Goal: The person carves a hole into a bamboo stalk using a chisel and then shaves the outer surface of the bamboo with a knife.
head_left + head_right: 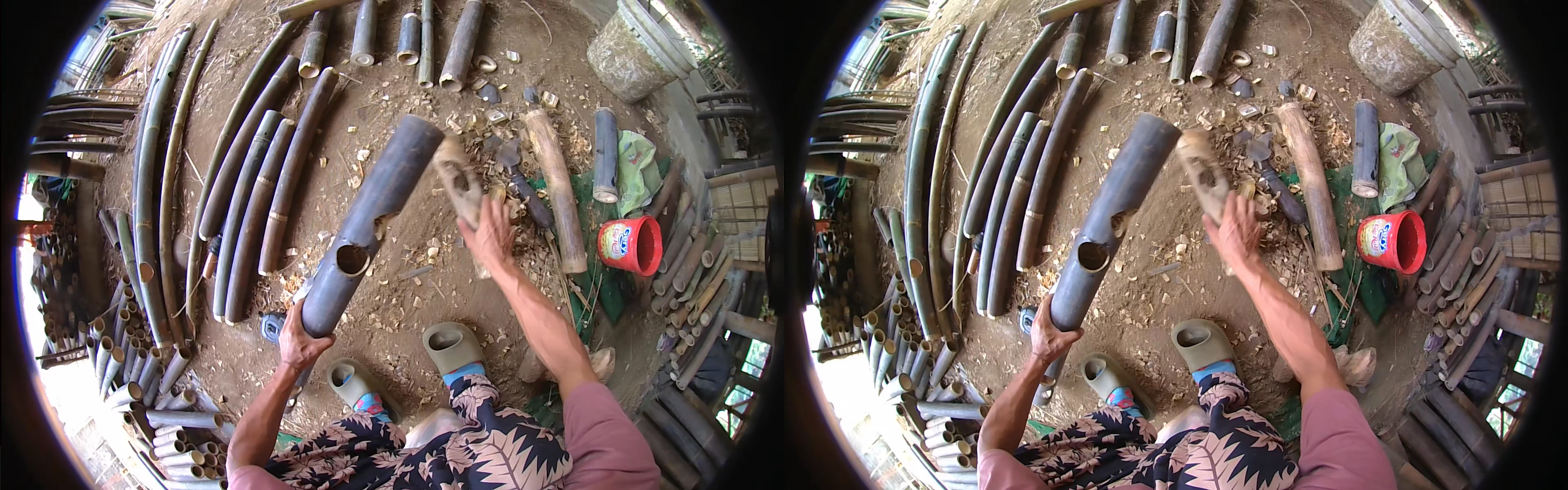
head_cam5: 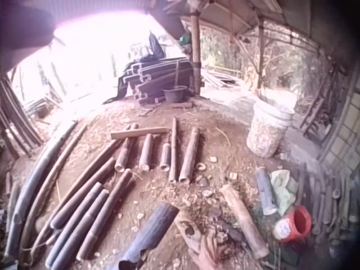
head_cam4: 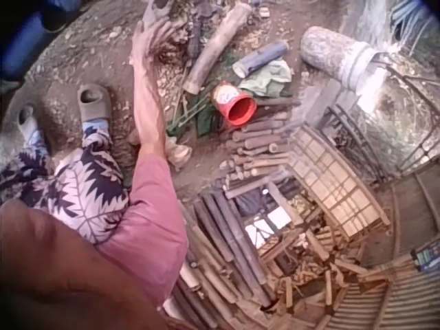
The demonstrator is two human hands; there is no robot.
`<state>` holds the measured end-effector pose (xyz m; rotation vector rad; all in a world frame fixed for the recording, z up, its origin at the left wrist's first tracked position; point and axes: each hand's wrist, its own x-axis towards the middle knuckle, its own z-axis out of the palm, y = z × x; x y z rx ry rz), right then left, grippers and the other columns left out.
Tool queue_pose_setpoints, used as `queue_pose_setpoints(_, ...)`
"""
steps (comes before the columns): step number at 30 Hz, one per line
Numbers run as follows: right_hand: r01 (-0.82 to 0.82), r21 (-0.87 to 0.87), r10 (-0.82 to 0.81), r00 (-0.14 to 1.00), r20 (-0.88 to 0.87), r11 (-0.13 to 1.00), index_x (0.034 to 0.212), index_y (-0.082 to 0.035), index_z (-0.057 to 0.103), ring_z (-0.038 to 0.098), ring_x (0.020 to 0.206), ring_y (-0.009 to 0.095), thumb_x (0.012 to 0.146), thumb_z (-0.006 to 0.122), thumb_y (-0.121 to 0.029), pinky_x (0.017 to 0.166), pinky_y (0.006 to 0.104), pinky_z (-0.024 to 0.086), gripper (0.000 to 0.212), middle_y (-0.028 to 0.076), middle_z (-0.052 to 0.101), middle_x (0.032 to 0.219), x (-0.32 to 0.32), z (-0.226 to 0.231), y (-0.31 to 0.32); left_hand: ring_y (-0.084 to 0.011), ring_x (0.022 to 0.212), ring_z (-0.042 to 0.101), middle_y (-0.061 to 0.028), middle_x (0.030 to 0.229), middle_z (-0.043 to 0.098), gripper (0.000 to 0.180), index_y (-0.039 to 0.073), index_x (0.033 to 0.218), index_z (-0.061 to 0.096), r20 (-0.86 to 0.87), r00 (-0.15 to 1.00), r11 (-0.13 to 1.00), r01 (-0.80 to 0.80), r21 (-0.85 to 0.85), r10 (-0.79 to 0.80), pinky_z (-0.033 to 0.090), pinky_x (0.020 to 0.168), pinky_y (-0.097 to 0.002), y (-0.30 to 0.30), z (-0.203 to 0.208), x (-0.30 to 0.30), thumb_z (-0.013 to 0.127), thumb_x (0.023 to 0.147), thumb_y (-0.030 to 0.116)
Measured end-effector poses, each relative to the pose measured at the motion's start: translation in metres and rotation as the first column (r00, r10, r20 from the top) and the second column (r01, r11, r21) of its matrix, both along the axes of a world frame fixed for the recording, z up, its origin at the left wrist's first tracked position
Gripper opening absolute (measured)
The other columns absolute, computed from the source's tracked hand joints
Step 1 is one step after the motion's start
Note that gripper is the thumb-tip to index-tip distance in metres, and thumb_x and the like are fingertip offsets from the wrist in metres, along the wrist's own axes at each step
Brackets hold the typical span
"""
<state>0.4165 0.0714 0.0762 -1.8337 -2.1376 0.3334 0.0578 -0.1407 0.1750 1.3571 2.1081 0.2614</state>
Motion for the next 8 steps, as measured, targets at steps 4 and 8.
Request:
queue_pose_setpoints(4, -0.27, 0.045, 0.266, 0.961, 0.082, 0.962, 0.135, 0.002, 0.042, 0.049, 0.106, 0.028, 0.075, 0.081, -0.037, 0.076, 0.037, 0.053, 0.082, 0.015, 0.049, 0.118, -0.02, -0.01, -0.063, -0.0379, 0.114, 0.055, -0.0204, 0.12, 0.058, 0.089, 0.002, 0.132, 0.047, -0.033, 0.986, 0.985, 0.167, 0.048, -0.165, 0.046, 0.099, -0.044, 0.008, -0.016, 0.007, 0.08, 0.054, 0.029)
queue_pose_setpoints(8, -0.195, -0.137, 0.203, 0.978, 0.046, 0.971, 0.14, 0.002, 0.04, 0.046, 0.116, 0.033, 0.072, 0.082, -0.038, 0.092, 0.0428, 0.05, 0.089, 0.016, 0.048, 0.126, -0.02, -0.002, -0.091, -0.0384, 0.117, 0.053, -0.02, 0.122, 0.057, 0.087, 0.006, 0.133, 0.046, -0.069, 0.962, 0.964, 0.266, 0.014, -0.265, 0.044, 0.102, -0.0446, 0.003, -0.022, 0.006, 0.078, 0.056, 0.029)
